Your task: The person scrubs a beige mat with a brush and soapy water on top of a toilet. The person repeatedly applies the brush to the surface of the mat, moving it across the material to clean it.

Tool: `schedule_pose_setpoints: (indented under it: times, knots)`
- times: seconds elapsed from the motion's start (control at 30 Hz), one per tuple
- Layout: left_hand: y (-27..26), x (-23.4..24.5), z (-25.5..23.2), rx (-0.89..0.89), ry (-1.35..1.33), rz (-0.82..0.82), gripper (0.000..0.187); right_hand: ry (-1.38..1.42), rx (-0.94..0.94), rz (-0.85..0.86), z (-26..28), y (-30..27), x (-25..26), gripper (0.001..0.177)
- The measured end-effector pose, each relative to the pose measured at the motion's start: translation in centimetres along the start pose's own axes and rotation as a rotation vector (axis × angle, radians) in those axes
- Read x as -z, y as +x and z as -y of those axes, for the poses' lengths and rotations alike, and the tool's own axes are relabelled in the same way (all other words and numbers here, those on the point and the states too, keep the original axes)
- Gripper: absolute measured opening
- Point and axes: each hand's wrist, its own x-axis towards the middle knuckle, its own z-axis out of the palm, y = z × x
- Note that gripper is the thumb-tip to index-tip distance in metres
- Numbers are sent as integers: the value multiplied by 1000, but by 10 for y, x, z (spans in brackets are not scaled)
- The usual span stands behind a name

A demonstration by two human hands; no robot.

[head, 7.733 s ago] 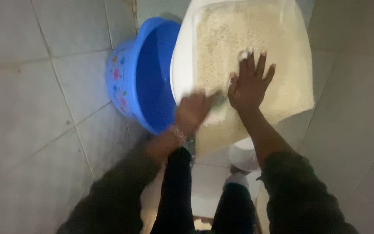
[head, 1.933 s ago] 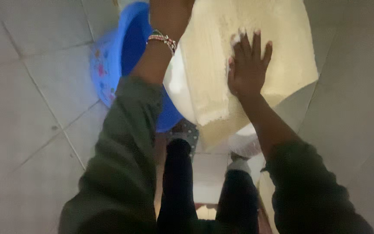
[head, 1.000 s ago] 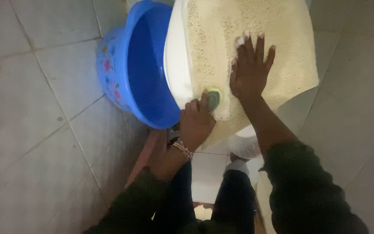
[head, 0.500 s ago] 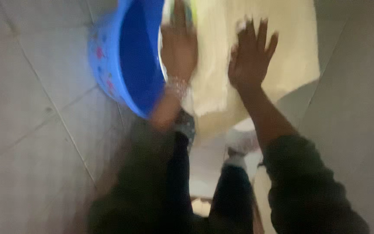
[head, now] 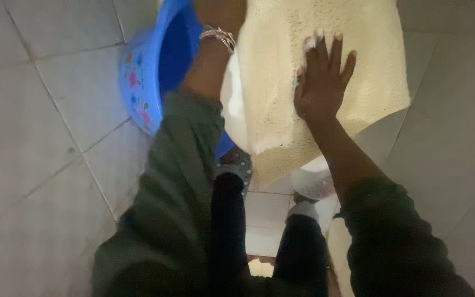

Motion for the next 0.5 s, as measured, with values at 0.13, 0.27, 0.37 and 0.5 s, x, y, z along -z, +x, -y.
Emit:
schedule_pose_setpoints:
  times: [0.13,0.27,0.37,0.5]
  knots:
    - [-117,39,-30,-32,129,69,73,7,-18,-11,5,0,6,57]
    - [-185,80,-57,0,89,146,72,36,-77,82,8,-1,12,56]
    - [-173,75,-54,257,-104,542,71,16,-51,40,5,0,7,59]
    - [-77,19,-22,-64,-73,23,52,-61,-89,-63,-2,-10,-6,59]
